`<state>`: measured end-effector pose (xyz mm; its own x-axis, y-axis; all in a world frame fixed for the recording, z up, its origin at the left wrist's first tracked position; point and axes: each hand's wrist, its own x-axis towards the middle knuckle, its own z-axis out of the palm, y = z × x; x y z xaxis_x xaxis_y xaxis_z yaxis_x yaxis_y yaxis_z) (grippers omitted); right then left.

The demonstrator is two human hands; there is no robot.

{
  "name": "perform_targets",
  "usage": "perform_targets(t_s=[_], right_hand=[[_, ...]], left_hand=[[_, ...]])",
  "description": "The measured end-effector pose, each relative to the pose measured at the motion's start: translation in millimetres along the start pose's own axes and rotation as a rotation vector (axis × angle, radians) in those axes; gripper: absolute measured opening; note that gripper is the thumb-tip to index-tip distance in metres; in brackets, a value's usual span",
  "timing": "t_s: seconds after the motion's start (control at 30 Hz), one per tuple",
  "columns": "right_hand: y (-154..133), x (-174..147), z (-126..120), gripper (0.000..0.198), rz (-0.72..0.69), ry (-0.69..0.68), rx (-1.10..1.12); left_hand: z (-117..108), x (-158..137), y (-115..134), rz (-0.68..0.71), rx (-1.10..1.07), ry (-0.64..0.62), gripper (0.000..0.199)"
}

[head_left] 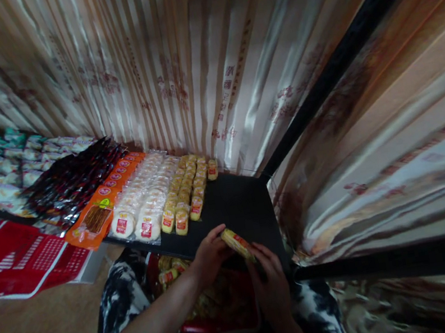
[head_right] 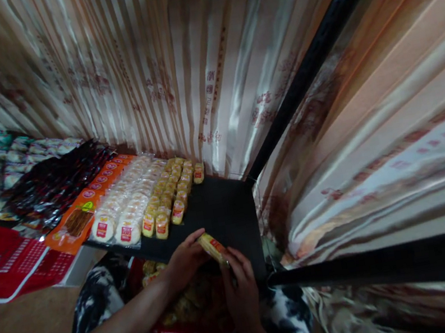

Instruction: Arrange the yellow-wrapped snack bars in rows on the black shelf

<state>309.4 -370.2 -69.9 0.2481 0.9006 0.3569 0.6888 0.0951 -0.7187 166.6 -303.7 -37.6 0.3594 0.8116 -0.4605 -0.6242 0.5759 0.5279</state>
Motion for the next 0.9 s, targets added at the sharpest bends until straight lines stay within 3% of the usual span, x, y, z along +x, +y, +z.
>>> perform_targets(t_s=[0.13, 0.23, 0.37, 0.43, 0.53, 0.67, 0.77, 0.9], right_hand=[[7.0, 2.3, 1.2, 0.034, -0.035, 0.008, -0.030], [6.6, 10.2, 2.1, 0.033, -0.014, 0.031, -0.012], [4.3, 26.3, 8.7, 0.033, 0.061, 0.086, 0.096], [2.9, 35.1, 14.9, 0.035, 0.134, 0.115, 0.202], [-1.9, 47.2, 26.1, 0.056, 0.340, 0.144, 0.471], [-10.9, 60.0, 40.7, 0.073, 0.598, 0.155, 0.789], [-12.3, 70.1, 50.1, 0.071, 0.694, 0.122, 0.854], [-5.0, 89.9, 61.1, 0.069, 0.704, 0.122, 0.784]], left_hand=[[2.7, 1.8, 7.6, -0.059, -0.061, 0.002, 0.045], [3.6, 3.5, 10.7, -0.020, -0.029, 0.031, 0.032], [3.8, 8.3, 7.4, 0.071, 0.101, 0.078, 0.044], [4.9, 11.6, 4.9, 0.112, 0.098, 0.087, 0.051], [9.8, 18.0, 2.2, 0.184, 0.039, 0.115, 0.062], [18.9, 28.9, -1.0, 0.247, 0.050, 0.148, 0.059], [21.5, 40.3, -4.6, 0.304, 0.180, 0.183, 0.045], [21.4, 60.4, -7.8, 0.395, 0.426, 0.303, 0.028]])
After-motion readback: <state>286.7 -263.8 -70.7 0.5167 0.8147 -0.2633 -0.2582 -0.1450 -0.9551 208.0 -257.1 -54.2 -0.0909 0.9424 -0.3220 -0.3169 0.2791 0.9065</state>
